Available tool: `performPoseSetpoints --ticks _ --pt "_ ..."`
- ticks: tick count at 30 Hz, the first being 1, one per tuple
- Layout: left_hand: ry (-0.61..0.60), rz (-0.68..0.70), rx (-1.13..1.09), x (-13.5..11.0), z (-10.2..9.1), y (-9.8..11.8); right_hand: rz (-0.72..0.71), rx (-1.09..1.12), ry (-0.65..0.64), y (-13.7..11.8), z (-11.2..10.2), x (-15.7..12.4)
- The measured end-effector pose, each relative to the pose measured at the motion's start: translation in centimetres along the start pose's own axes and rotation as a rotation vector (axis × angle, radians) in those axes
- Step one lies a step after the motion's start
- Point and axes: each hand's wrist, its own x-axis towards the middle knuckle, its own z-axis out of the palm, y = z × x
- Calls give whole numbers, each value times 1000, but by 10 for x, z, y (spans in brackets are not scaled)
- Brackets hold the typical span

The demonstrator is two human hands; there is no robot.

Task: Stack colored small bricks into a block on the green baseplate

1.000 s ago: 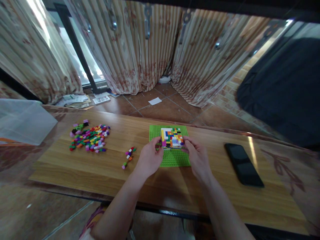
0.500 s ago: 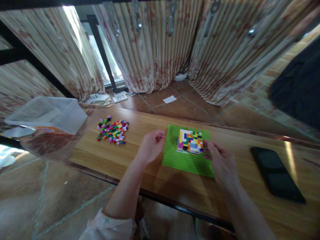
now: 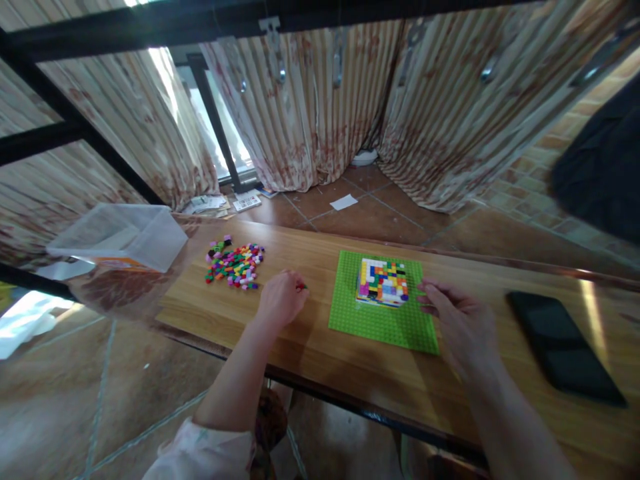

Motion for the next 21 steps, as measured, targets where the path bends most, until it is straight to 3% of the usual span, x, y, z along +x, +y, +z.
performPoseSetpoints --ticks 10,12,15,18,21 --pt "-29 60 0 6 -2 4 -71 6 39 -8 0 3" --pt "3 73 -172 8 -3 7 -112 -14 58 -12 2 1" --pt "0 94 -627 7 -1 20 -241 -63 48 -22 7 -9" --pt "-73 122 -1000 0 6 43 -303 -71 -113 -32 15 -25" --pt "-131 177 -1122 -8 15 68 -294 -103 -313 -35 23 -37"
